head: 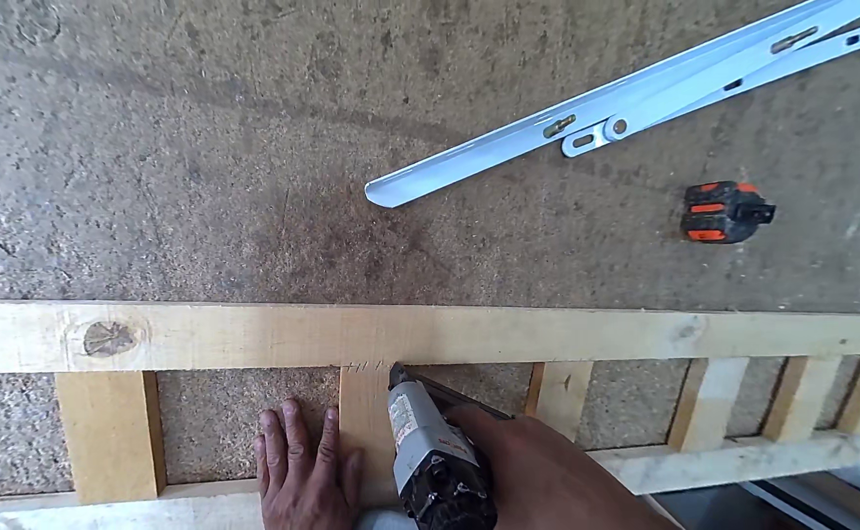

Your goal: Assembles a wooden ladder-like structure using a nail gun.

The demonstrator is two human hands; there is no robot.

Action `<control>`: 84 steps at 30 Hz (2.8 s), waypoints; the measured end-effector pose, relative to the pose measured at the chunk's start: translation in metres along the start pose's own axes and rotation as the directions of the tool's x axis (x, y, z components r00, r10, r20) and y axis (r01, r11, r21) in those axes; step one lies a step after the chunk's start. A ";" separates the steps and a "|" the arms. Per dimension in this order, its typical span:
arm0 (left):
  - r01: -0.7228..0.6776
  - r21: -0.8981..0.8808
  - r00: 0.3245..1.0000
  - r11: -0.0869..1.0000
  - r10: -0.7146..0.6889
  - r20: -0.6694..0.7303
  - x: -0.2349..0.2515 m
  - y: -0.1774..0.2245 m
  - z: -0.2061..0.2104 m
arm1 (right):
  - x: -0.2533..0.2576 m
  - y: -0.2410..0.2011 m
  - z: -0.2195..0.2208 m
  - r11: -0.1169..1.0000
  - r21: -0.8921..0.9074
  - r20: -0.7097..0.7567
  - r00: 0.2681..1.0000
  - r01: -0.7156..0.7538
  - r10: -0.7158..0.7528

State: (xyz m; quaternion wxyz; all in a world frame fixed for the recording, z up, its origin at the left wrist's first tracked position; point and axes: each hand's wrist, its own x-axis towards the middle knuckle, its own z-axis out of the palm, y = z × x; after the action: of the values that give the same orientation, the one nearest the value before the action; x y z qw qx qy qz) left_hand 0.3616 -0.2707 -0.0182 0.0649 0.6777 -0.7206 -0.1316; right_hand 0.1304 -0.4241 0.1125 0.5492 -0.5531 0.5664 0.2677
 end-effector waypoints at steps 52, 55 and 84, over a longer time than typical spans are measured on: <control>-0.034 -0.009 0.985 0.999 0.032 -0.167 -0.011 -0.072 0.005 | -0.043 0.011 0.130 0.994 -0.097 0.108 0.993 0.060 -0.049; -0.032 -0.012 0.986 0.999 0.030 -0.166 -0.012 -0.072 0.004 | -0.044 0.014 0.131 0.993 -0.099 0.096 0.994 0.066 -0.056; 0.117 -0.069 0.991 0.991 -0.121 -0.060 0.030 -0.313 -0.084 | 0.013 -0.262 0.173 0.973 -0.100 0.051 0.977 0.209 -0.205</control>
State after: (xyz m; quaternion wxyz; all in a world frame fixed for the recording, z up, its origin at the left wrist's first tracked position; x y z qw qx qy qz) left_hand 0.6832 -0.3241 -0.0269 0.1023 0.7208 -0.6718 -0.1368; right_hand 0.4304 -0.3351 0.1361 0.5558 -0.6315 0.4796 0.2496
